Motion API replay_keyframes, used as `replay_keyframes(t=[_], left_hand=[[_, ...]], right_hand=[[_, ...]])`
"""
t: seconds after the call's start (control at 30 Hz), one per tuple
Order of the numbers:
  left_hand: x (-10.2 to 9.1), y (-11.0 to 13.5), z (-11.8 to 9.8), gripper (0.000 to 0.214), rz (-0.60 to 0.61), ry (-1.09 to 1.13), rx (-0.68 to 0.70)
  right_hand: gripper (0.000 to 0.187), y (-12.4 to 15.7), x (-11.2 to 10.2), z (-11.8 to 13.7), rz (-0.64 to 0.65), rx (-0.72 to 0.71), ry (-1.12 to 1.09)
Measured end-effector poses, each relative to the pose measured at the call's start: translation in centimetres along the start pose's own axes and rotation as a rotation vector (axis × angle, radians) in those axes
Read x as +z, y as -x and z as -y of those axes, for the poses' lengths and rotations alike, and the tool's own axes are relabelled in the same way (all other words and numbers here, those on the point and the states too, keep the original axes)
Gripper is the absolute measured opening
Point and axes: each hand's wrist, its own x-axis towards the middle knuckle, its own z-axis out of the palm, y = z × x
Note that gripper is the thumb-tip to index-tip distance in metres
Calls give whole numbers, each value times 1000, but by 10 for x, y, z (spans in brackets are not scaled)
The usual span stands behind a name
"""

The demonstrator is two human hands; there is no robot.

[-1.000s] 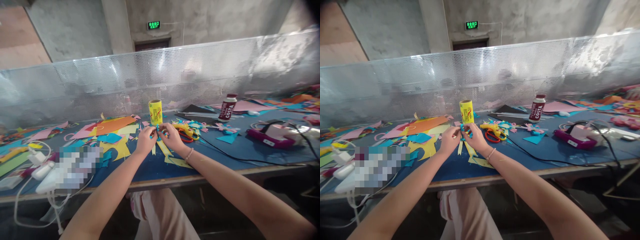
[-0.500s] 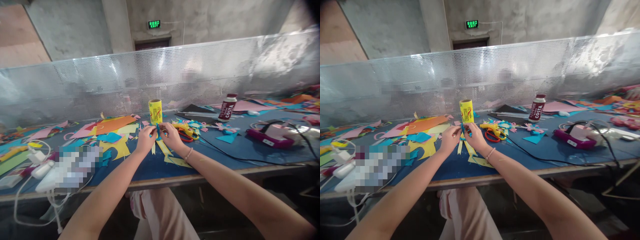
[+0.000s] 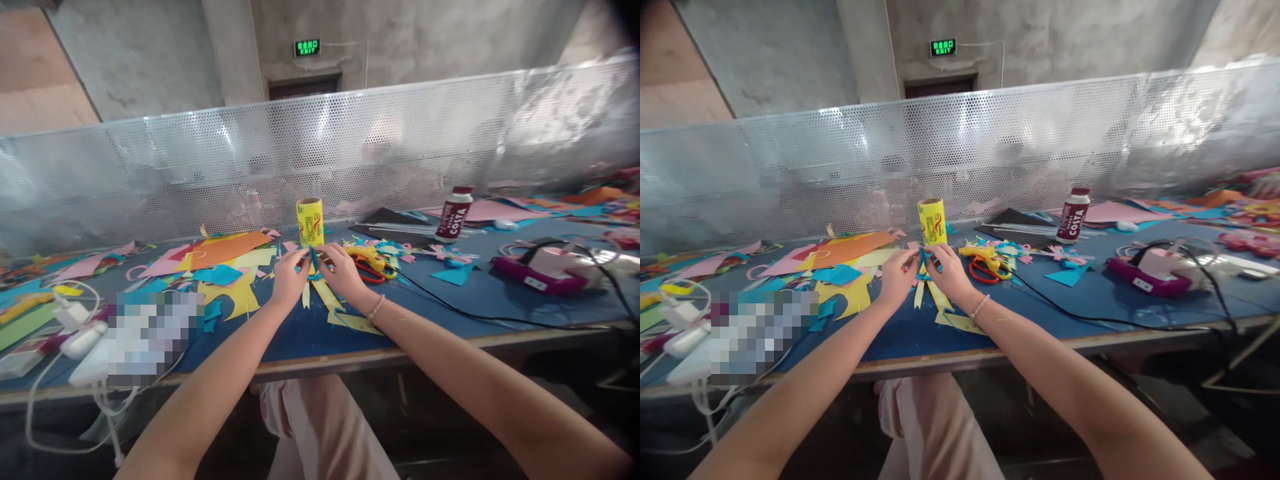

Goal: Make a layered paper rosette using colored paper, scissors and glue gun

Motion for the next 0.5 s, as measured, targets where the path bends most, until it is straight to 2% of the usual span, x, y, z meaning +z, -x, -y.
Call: replay_keyframes(t=[0.33,0.5], left_hand=[[2,2,2,17,30,-39,-23],[2,3,0,17,42,-97,6]], right_hand=[[32,2,2,-2,30,-49,91],[31,3,4,-3,10,-73,51]])
